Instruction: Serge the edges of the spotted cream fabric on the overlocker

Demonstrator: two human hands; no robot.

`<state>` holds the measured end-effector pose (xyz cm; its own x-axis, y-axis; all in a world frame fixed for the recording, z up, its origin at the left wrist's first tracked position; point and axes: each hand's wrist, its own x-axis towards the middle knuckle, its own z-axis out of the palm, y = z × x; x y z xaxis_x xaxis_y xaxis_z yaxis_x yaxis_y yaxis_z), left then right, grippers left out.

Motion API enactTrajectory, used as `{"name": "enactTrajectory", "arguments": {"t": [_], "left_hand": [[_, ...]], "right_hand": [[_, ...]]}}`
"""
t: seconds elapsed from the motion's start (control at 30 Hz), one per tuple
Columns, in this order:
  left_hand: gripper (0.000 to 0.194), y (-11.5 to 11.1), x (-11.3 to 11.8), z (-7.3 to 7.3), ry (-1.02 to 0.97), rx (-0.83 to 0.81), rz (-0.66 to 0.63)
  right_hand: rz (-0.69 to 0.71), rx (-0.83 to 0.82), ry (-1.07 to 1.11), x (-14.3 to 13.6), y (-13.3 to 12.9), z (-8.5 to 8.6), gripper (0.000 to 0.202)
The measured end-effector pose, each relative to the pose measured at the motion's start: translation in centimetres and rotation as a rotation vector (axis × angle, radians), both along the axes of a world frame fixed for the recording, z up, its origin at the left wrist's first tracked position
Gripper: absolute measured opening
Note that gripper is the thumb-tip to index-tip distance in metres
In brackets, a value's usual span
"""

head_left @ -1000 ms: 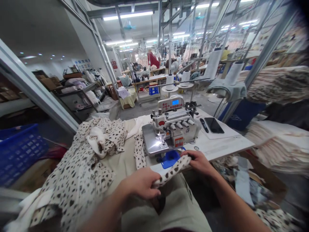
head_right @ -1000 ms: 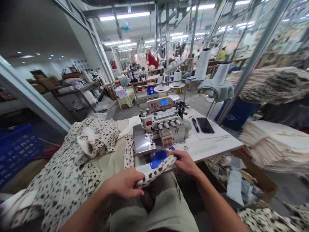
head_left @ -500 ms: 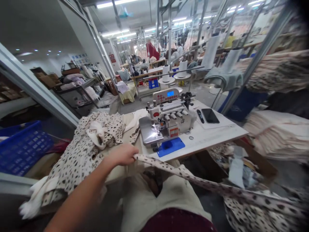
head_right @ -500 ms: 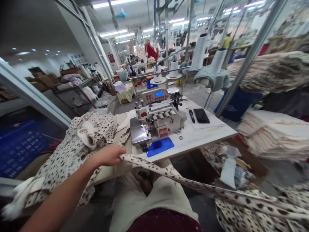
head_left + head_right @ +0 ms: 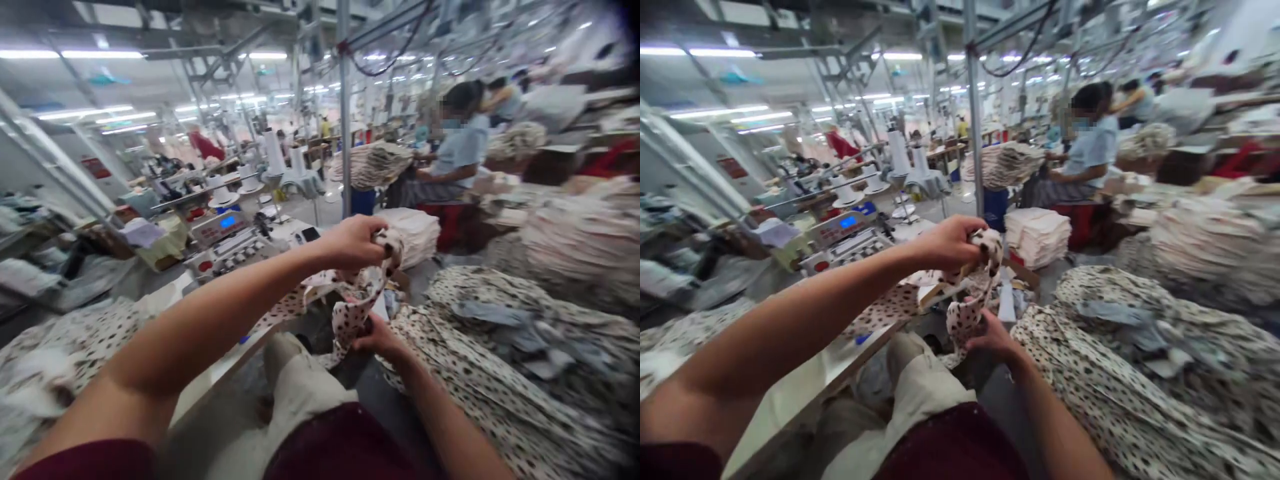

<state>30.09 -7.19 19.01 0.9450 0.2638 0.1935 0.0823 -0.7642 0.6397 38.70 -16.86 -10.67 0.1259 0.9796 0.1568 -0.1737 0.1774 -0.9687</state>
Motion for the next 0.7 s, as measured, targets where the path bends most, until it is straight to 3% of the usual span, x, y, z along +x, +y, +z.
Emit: {"name": "enactTrajectory", "arguments": {"t": [0.1,0.17,0.23,0.33,0.43,0.47,0.53,0.6,0.7], "left_hand": [[0.004,-3.6,6.2,1.3,-0.127,-0.177,-0.135],[0.007,-6.0,9.2,2.4,-0.197,-0.257,-0.197],[0.007,-8.0,11.4,3.6,-0.268,-0.283,-0.236],[0.008,-9.1,13.0,5.3,-0.403,-0.274,-0.233],[0.005,-6.9,13.5,4.9,-0.462,-0.239,-0.045],[0.008,-5.6,13.5,3.9,-0.434,-0.25,0.043],[0.013,-2.8,13.5,0.6,-0.328,-0.322,0.234],[0.017,-0.5,13.6,-4.3,-0.23,-0.395,0.323],[0.02,0.6,14.5,-12.8,0.081,-0.76,0.459]], "right_hand": [[-0.154,0.051,0.079,-3.3,2.4,-0.1,0.101],[-0.231,0.098,0.149,-4.6,2.5,0.4,0.089],[-0.224,0.039,0.115,-4.9,1.5,0.8,0.067],[-0.088,-0.201,-0.019,-3.1,-2.2,0.4,0.037],[-0.079,-0.379,-0.099,1.2,-9.3,-1.4,0.021],[-0.107,-0.442,-0.131,3.0,-12.6,-2.0,0.019],[-0.202,-0.546,-0.203,6.8,-20.1,-2.9,0.016],[-0.328,-0.651,-0.301,10.7,-27.9,-3.0,0.021],[-0.524,-1.057,-0.754,16.4,-37.6,-1.8,0.025]]}}
